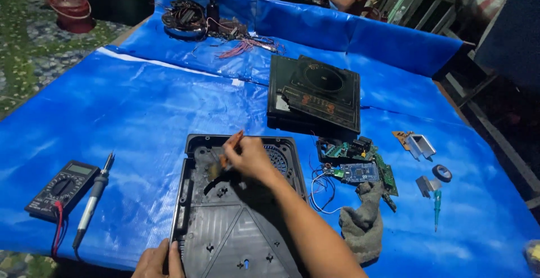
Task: Disassembling an induction cooker to clean the internal housing and components using a brush and cloth.
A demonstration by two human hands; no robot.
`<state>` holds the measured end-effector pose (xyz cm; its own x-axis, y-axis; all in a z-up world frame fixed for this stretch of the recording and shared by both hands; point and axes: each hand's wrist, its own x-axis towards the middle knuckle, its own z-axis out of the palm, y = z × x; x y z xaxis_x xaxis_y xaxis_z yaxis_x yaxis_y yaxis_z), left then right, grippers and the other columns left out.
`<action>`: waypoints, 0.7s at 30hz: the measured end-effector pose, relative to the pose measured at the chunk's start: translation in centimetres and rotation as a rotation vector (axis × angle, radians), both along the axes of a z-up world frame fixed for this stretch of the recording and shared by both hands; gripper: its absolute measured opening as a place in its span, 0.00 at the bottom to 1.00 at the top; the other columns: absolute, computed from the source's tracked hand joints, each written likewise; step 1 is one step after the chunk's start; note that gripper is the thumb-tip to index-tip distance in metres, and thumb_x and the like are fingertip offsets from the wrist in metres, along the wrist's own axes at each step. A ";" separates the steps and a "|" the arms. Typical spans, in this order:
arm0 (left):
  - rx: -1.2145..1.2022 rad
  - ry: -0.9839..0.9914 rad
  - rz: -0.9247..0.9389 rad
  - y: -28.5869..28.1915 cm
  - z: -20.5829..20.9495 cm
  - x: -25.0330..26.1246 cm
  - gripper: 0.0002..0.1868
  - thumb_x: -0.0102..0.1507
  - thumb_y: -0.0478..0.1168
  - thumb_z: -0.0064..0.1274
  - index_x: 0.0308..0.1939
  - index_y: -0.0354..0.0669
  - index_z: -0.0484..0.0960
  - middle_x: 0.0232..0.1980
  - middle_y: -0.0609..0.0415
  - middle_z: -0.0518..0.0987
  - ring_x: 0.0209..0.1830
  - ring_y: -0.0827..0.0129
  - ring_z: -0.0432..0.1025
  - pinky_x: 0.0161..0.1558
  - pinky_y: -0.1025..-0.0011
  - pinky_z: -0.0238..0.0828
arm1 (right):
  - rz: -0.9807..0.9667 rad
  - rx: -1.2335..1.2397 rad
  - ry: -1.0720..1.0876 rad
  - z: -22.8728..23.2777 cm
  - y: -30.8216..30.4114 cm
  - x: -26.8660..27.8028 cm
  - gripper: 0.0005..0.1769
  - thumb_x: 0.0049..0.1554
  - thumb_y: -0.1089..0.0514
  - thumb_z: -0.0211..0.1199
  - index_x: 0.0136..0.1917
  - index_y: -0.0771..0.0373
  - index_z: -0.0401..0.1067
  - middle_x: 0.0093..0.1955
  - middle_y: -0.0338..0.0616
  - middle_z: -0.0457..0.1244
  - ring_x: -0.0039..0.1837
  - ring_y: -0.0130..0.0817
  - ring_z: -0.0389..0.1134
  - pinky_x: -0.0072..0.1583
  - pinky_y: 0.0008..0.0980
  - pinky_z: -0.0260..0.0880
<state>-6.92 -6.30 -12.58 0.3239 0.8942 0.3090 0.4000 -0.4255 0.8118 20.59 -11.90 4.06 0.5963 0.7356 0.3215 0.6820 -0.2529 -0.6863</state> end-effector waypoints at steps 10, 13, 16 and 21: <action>0.052 0.025 0.023 2.5 -8.2 0.7 0.11 0.59 0.33 0.64 0.44 0.29 0.88 0.26 0.38 0.77 0.23 0.58 0.72 0.34 0.68 0.73 | 0.063 -0.016 0.047 0.7 -0.7 0.4 0.18 0.62 0.60 0.53 0.33 0.61 0.76 0.31 0.38 0.71 0.30 0.27 0.69 0.36 0.26 0.71; 0.051 0.102 -0.038 3.9 -10.4 1.1 0.09 0.59 0.38 0.60 0.41 0.42 0.90 0.20 0.45 0.75 0.20 0.63 0.67 0.30 0.71 0.66 | -0.235 0.190 -0.243 -0.7 -0.7 2.7 0.10 0.56 0.62 0.57 0.37 0.70 0.73 0.30 0.49 0.67 0.27 0.38 0.65 0.32 0.35 0.67; 0.060 0.189 -0.117 4.4 -11.0 1.1 0.11 0.58 0.39 0.57 0.42 0.47 0.91 0.21 0.48 0.80 0.18 0.66 0.68 0.29 0.73 0.68 | -0.018 0.210 0.085 0.0 -0.3 1.1 0.16 0.63 0.59 0.57 0.38 0.65 0.79 0.34 0.44 0.73 0.28 0.28 0.70 0.30 0.22 0.68; 0.053 0.174 -0.100 4.6 -11.6 0.7 0.09 0.59 0.39 0.58 0.40 0.45 0.91 0.20 0.46 0.78 0.18 0.62 0.68 0.30 0.70 0.69 | -0.288 0.097 -0.215 -0.7 -0.9 3.6 0.14 0.57 0.60 0.58 0.35 0.74 0.75 0.27 0.51 0.67 0.24 0.38 0.64 0.29 0.35 0.65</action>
<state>-6.20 -1.73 -24.16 0.4624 0.8391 0.2865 0.4857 -0.5101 0.7098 24.16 -12.84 3.32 0.6853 0.5078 0.5220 0.7239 -0.3961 -0.5649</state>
